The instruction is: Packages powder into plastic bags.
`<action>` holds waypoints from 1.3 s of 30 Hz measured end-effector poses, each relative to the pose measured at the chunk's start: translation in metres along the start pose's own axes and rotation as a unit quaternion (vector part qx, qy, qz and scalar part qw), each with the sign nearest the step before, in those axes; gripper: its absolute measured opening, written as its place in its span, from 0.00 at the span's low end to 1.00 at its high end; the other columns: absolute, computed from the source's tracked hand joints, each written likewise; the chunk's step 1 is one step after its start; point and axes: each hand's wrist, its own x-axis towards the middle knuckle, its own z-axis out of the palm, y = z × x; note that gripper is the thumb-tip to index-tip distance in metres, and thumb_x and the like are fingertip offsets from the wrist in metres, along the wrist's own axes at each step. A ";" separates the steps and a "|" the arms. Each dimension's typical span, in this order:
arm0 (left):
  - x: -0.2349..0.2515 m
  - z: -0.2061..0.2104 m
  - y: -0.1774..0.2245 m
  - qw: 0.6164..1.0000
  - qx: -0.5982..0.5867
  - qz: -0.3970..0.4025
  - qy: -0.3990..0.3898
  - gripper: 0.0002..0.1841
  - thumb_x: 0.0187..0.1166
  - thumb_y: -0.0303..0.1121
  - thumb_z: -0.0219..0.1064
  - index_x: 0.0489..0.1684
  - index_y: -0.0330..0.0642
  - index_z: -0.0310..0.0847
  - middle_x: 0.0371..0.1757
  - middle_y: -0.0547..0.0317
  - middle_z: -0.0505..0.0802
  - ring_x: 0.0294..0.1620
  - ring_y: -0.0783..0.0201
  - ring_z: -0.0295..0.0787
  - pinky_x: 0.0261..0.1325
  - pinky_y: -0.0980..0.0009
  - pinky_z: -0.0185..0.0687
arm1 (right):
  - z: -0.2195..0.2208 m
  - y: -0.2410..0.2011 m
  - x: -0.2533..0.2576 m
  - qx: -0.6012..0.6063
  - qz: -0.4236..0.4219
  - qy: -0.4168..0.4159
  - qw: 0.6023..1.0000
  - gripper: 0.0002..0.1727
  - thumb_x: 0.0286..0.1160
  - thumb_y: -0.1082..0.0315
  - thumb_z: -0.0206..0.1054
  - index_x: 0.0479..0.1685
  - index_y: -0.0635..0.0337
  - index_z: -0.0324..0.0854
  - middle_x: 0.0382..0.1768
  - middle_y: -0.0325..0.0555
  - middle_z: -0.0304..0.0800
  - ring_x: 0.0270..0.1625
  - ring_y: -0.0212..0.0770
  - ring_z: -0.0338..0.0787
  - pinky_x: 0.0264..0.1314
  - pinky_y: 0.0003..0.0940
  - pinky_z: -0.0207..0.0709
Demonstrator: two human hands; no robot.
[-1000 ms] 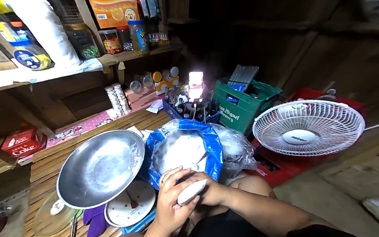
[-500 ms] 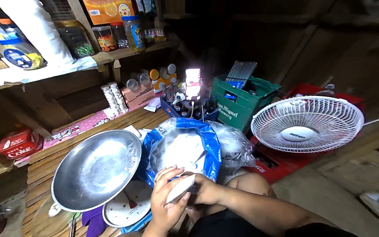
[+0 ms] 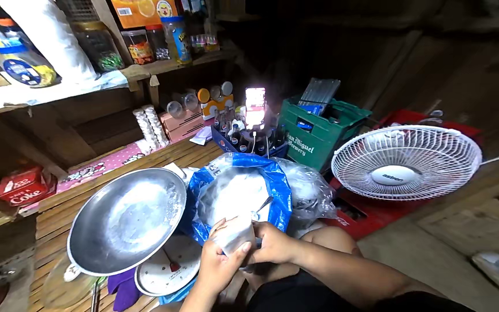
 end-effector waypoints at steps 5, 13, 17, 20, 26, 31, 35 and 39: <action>0.001 0.001 -0.001 1.000 -0.004 0.006 -0.013 0.18 0.77 0.46 0.74 0.53 0.42 0.91 0.57 0.59 0.97 0.67 0.66 0.90 0.86 0.55 0.69 | -0.001 -0.003 -0.001 0.003 0.008 0.000 1.000 0.27 0.56 0.63 0.85 0.52 0.74 0.87 0.56 0.50 0.92 0.63 0.23 0.86 0.71 0.20 0.76; 0.001 0.001 -0.006 0.998 -0.027 -0.025 -0.059 0.25 0.71 0.44 0.79 0.60 0.34 0.89 0.68 0.50 0.92 0.79 0.53 0.81 0.86 0.54 0.70 | 0.000 -0.003 -0.003 -0.024 0.017 0.010 1.000 0.24 0.50 0.73 0.84 0.50 0.75 0.87 0.54 0.53 0.92 0.62 0.27 0.87 0.70 0.22 0.78; 0.001 0.001 -0.003 0.998 -0.022 -0.029 -0.059 0.26 0.72 0.43 0.78 0.63 0.33 0.87 0.68 0.50 0.92 0.78 0.56 0.81 0.86 0.54 0.69 | 0.004 -0.006 -0.005 -0.017 0.029 0.039 0.999 0.23 0.52 0.71 0.84 0.50 0.72 0.87 0.52 0.44 0.94 0.59 0.21 0.87 0.68 0.20 0.80; -0.001 0.001 0.003 0.999 -0.027 -0.042 -0.022 0.30 0.70 0.46 0.79 0.60 0.28 0.84 0.62 0.49 0.93 0.70 0.66 0.85 0.79 0.64 0.76 | 0.005 -0.003 -0.007 0.005 0.024 0.069 0.997 0.22 0.58 0.64 0.84 0.50 0.65 0.87 0.49 0.32 0.95 0.56 0.19 0.90 0.65 0.23 0.85; 0.003 0.002 0.002 0.998 0.017 0.051 0.022 0.18 0.79 0.40 0.72 0.50 0.29 0.89 0.53 0.48 0.96 0.65 0.64 0.89 0.80 0.60 0.73 | 0.000 -0.001 -0.008 0.010 0.035 0.071 0.997 0.18 0.61 0.61 0.83 0.51 0.52 0.89 0.48 0.26 0.96 0.54 0.24 0.93 0.63 0.27 0.87; 0.006 -0.007 0.009 0.992 -0.051 0.081 0.078 0.19 0.79 0.35 0.73 0.54 0.22 0.85 0.53 0.44 0.94 0.61 0.69 0.89 0.71 0.70 0.82 | -0.028 -0.006 -0.011 -0.125 -0.059 0.023 0.990 0.30 0.72 0.38 0.72 0.72 0.39 0.81 0.65 0.25 0.88 0.70 0.28 0.84 0.76 0.31 0.77; 0.008 -0.026 0.019 0.974 -0.126 0.089 0.165 0.18 0.80 0.35 0.72 0.51 0.23 0.83 0.50 0.54 0.93 0.56 0.77 0.89 0.64 0.73 0.85 | -0.073 -0.016 -0.030 -0.140 -0.132 0.096 0.977 0.23 0.84 0.45 0.62 0.77 0.29 0.77 0.69 0.17 0.85 0.70 0.26 0.83 0.76 0.28 0.75; 0.006 -0.050 0.040 0.937 -0.208 0.065 0.271 0.13 0.78 0.32 0.72 0.55 0.38 0.81 0.43 0.69 0.96 0.45 0.79 0.93 0.54 0.73 0.90 | -0.055 -0.062 -0.023 -0.095 -0.064 0.199 0.973 0.12 0.80 0.79 0.53 0.56 0.72 0.76 0.49 0.38 0.88 0.56 0.26 0.89 0.61 0.20 0.81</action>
